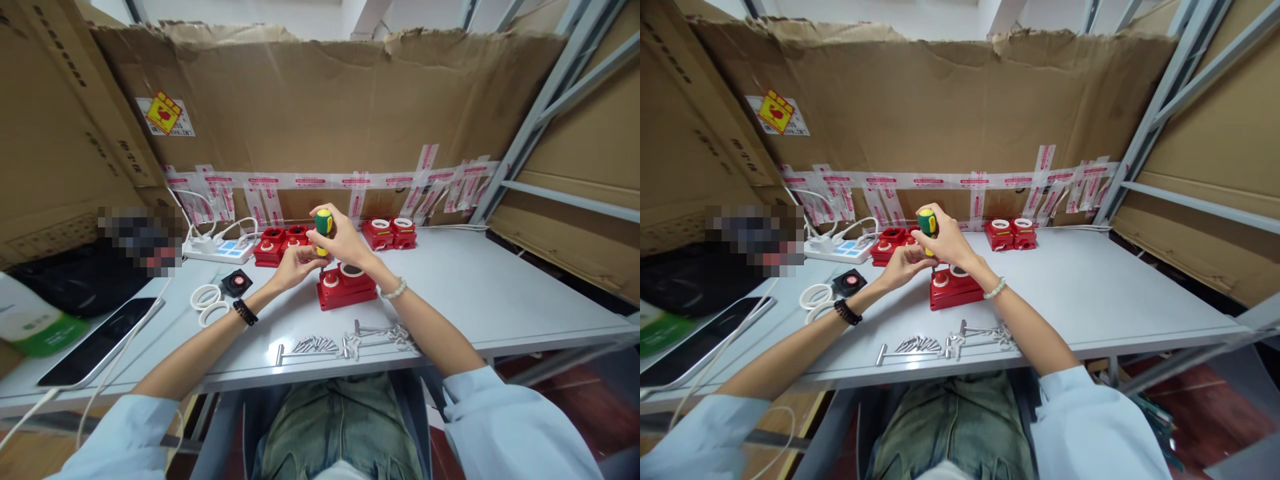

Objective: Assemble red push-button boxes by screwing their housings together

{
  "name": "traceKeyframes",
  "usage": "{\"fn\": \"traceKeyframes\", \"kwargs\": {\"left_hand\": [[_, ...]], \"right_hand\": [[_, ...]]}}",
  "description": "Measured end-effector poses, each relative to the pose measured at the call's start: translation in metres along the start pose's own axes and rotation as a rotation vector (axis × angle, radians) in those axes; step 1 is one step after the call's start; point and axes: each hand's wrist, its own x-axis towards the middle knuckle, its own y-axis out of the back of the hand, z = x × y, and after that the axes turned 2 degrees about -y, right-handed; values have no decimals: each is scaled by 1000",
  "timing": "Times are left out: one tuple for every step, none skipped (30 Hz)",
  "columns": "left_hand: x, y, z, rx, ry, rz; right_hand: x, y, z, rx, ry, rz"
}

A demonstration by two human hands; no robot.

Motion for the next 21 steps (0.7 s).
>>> {"fn": "traceKeyframes", "kwargs": {"left_hand": [[0,0,0,-4,4,1],[1,0,-1,-7,4,3],[1,-1,-2,-8,2,6],[2,-1,-3,-6,-3,14],[2,-2,-4,-2,-6,25],[3,-2,-4,4,-7,36],[3,-3,-5,13,-6,46],[2,-3,-5,29,-5,46],[1,-2,-4,50,-5,29],[0,-2,-4,74,-4,-7],[-2,0,-3,102,-3,-53],[-4,1,-2,130,-3,-94],[-6,2,-1,154,-1,-127],[-7,3,0,173,2,-142],[-8,4,0,186,5,-135],[-9,4,0,192,8,-115],[-8,3,0,187,13,-89],[-8,2,-1,173,19,-64],[-7,1,-1,156,26,-39],[-6,0,-1,138,31,-10],[-5,-1,-1,128,32,15]], "right_hand": [[-1,-1,-1,-9,-11,16],[-1,-1,-2,-17,-20,27],[-2,-2,-3,-28,-27,37],[-3,-2,-3,-41,-29,47],[-4,-3,-3,-58,-30,59],[-5,-3,-4,-77,-30,71],[-6,-3,-4,-91,-30,82],[-6,-3,-4,-99,-30,89],[-7,-2,-4,-100,-29,92],[-7,-2,-3,-96,-27,91],[-7,-1,-3,-90,-27,89],[-6,-1,-2,-85,-28,86],[-6,-1,-1,-83,-33,83],[-6,-1,-1,-83,-42,83],[-6,-1,0,-80,-51,85],[-6,-1,0,-74,-56,89],[-6,-1,1,-65,-59,96],[-6,-1,1,-57,-61,105],[-6,0,1,-50,-63,112],[-7,0,1,-48,-68,116],[-7,0,0,-50,-74,117]]}}
